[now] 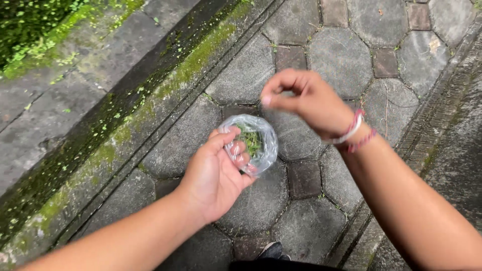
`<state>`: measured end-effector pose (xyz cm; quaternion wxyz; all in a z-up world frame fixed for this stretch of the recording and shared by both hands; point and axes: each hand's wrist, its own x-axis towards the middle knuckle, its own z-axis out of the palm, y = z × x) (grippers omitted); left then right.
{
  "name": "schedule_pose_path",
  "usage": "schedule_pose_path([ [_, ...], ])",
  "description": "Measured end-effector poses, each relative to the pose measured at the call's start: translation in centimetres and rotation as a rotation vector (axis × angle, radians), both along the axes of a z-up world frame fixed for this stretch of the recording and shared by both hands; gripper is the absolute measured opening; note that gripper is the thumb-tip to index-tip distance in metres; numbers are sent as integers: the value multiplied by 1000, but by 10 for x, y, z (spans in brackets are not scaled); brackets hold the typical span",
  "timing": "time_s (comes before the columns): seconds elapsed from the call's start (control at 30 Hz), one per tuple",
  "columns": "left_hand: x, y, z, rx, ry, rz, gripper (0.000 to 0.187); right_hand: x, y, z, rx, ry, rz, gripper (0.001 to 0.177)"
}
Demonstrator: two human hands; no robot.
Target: Picking small weeds and moss from the cracks between paving stones and collecting them in a plastic bag.
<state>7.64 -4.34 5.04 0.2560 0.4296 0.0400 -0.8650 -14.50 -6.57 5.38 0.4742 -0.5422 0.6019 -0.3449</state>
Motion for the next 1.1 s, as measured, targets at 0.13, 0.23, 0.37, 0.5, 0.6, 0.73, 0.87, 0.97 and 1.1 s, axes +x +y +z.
schedule_pose_path([
  [0.13,18,-5,26,-55,13,-12,11,55,32,20,-112,359,194,12],
  [0.23,44,-12,53,-47,-21,-65,12,78,38,43,-287,531,257,13],
  [0.37,84,-31,96,-129,-91,-224,6,92,21,107,-390,470,286,8],
  [0.5,124,-44,137,-203,-159,-349,12,98,-7,148,-264,397,263,15],
  [0.6,155,-45,145,-215,-210,-405,10,104,-36,152,-178,388,261,7],
  [0.73,190,-47,129,-145,-195,-413,9,125,-90,123,-99,276,115,4],
  [0.87,221,-43,92,-169,-116,-389,12,133,-157,45,-282,244,-100,6],
  [0.97,237,-28,59,-131,-154,-211,15,127,-197,-4,-667,661,-136,3],
  [1.1,259,-35,56,-78,-114,-232,7,153,-224,-20,-528,644,-343,4],
])
